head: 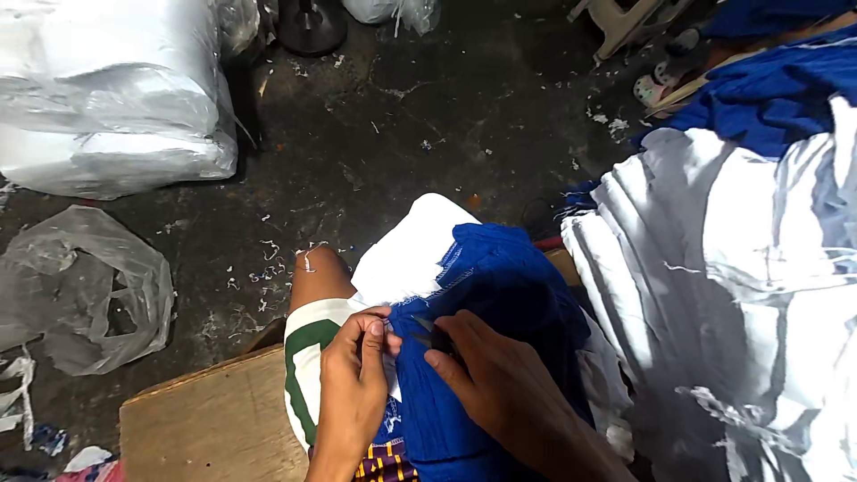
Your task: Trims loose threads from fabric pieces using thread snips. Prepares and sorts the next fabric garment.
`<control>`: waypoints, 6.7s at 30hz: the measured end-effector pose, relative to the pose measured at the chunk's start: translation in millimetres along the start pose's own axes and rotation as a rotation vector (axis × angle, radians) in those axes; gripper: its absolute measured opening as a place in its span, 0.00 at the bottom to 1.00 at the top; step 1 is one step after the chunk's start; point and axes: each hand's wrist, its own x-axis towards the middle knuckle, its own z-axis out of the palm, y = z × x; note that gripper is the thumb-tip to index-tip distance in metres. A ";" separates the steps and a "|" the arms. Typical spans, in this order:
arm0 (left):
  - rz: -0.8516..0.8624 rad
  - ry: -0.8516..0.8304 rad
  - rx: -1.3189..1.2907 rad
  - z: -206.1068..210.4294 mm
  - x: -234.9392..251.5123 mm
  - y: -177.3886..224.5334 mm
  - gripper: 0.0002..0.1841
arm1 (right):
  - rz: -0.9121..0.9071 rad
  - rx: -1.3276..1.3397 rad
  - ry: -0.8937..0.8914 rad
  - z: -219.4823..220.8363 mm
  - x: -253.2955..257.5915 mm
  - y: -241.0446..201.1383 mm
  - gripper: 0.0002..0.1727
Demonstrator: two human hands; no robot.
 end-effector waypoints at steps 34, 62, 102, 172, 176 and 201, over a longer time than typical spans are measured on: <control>0.005 -0.251 -0.078 -11.5 -2.0 17.5 0.14 | 0.026 -0.015 0.032 13.0 12.3 12.1 0.17; -0.077 -0.278 -0.155 16.0 24.4 26.8 0.08 | 0.110 0.343 0.280 16.6 -0.7 8.6 0.09; 0.236 -0.188 0.217 -26.0 -18.4 8.1 0.16 | -0.318 -0.099 -0.294 -65.5 -34.1 61.3 0.08; 0.259 -0.370 0.668 4.5 -11.2 21.7 0.12 | 0.074 -0.243 -0.324 -21.8 -9.7 3.1 0.22; 0.263 -0.405 0.612 2.2 -9.6 17.7 0.13 | 0.050 -0.226 -0.200 -15.3 -17.2 7.9 0.23; 0.363 -0.364 0.369 8.9 -4.4 13.4 0.17 | -0.075 0.177 0.006 -8.7 -22.1 35.0 0.12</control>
